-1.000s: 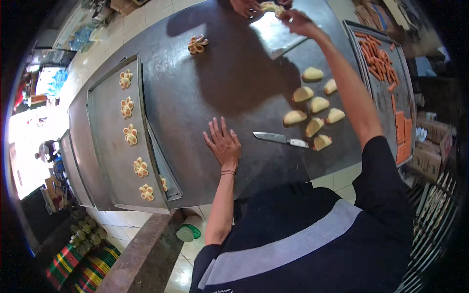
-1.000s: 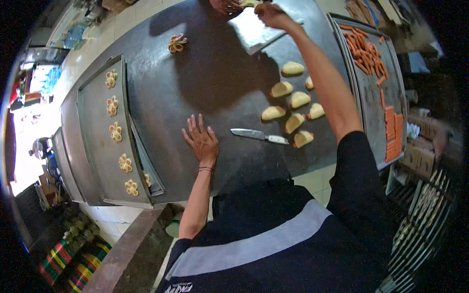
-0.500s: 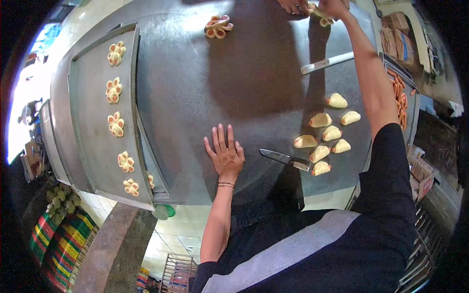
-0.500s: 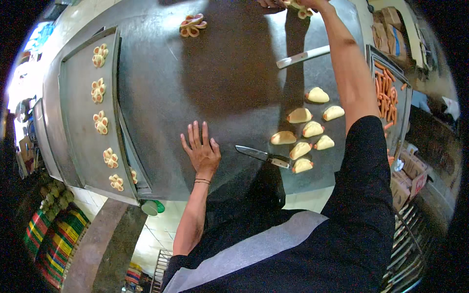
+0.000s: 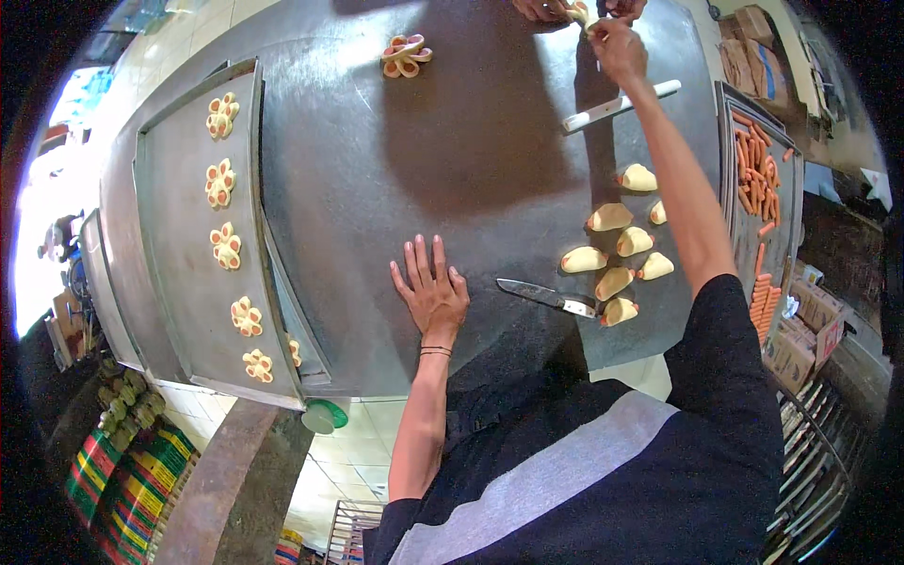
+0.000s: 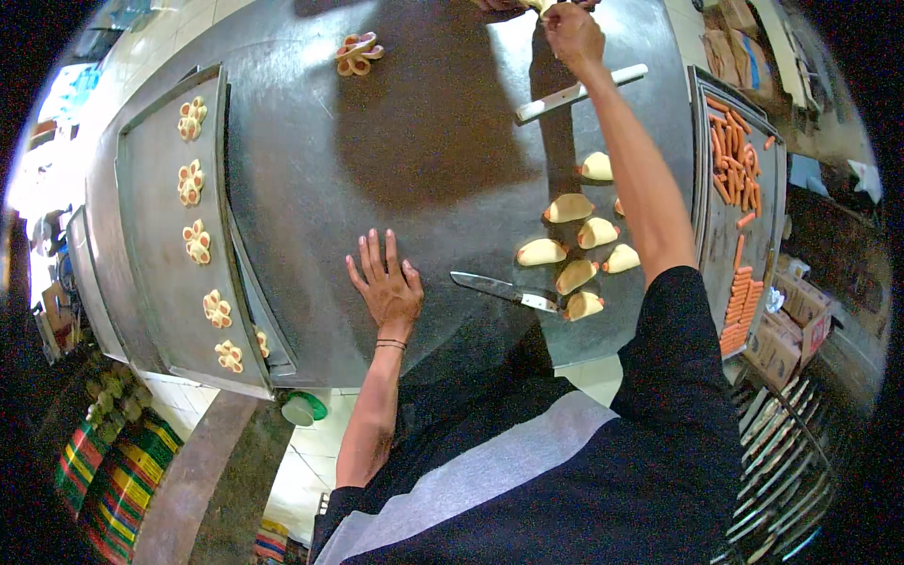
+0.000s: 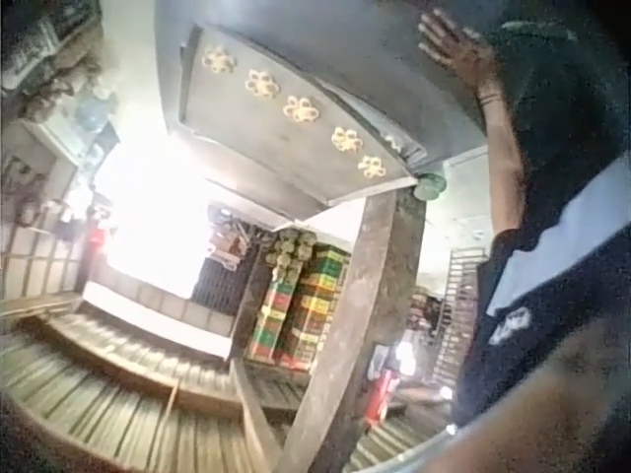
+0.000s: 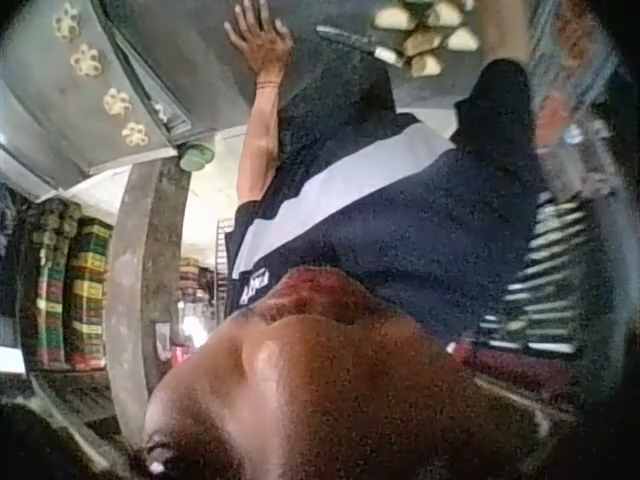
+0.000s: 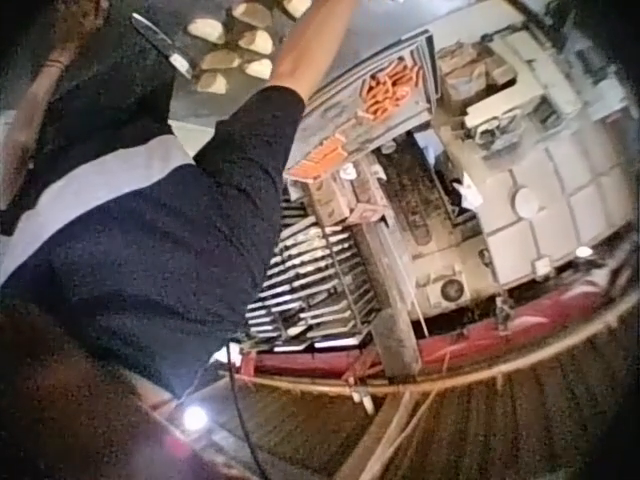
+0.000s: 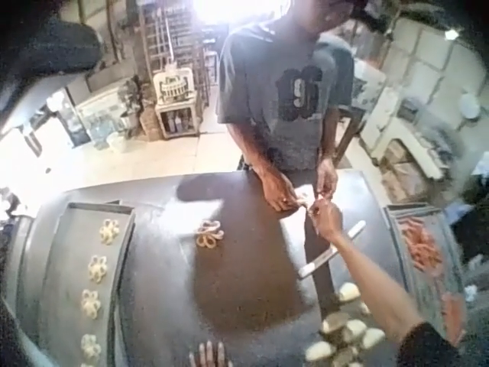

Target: Shaping small portions of dough into decorative flower shapes using a knife and placing them on a baking tray.

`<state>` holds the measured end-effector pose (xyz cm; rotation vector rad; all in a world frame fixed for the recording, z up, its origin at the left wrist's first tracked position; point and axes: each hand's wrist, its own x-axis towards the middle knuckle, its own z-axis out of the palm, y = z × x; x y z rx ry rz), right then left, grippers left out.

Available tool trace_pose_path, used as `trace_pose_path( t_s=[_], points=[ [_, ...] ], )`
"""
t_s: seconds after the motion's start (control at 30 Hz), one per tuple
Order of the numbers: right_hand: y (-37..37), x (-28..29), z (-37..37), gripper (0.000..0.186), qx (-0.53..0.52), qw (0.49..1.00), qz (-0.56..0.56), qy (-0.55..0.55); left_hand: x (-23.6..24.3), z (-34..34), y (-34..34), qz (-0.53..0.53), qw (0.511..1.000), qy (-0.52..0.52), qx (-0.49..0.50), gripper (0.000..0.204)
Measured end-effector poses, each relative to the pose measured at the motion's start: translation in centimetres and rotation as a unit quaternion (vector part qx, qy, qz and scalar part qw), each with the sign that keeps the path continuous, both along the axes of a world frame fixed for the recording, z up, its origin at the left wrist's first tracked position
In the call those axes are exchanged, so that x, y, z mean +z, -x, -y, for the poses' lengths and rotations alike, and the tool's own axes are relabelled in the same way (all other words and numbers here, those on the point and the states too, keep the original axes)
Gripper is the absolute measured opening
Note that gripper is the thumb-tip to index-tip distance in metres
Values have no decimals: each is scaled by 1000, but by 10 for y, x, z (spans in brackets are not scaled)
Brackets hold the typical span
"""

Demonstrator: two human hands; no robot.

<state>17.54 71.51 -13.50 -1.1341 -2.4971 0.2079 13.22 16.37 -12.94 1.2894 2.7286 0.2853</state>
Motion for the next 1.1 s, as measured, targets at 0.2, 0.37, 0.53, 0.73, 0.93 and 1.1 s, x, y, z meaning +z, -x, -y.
trace_pose_path(
  t_s=[0.2, 0.37, 0.53, 0.73, 0.93, 1.1],
  points=[
    [-14, -24, 24, 22, -4, 992, -85, -92, 0, -6, -7, -14, 1000, 4, -6, 64],
    [-15, -23, 34, 30, 34, 991, -59, -114, 5, -4, -4, -22, 1000, 17, -1, 64],
    [-17, -23, 30, 33, 57, 986, -76, -140, 4, -8, -5, -22, 1000, 5, -2, 63],
    [-14, -19, 32, 31, 49, 992, -78, -92, 5, -9, -7, -18, 1000, 15, 0, 64],
    [-13, -18, 20, 29, 53, 988, -102, -98, 5, -13, -7, -13, 1000, 8, -3, 64],
    [-21, -14, 17, 28, 30, 996, -36, -73, 4, -17, -7, -13, 1000, 8, -4, 64]
  ],
)
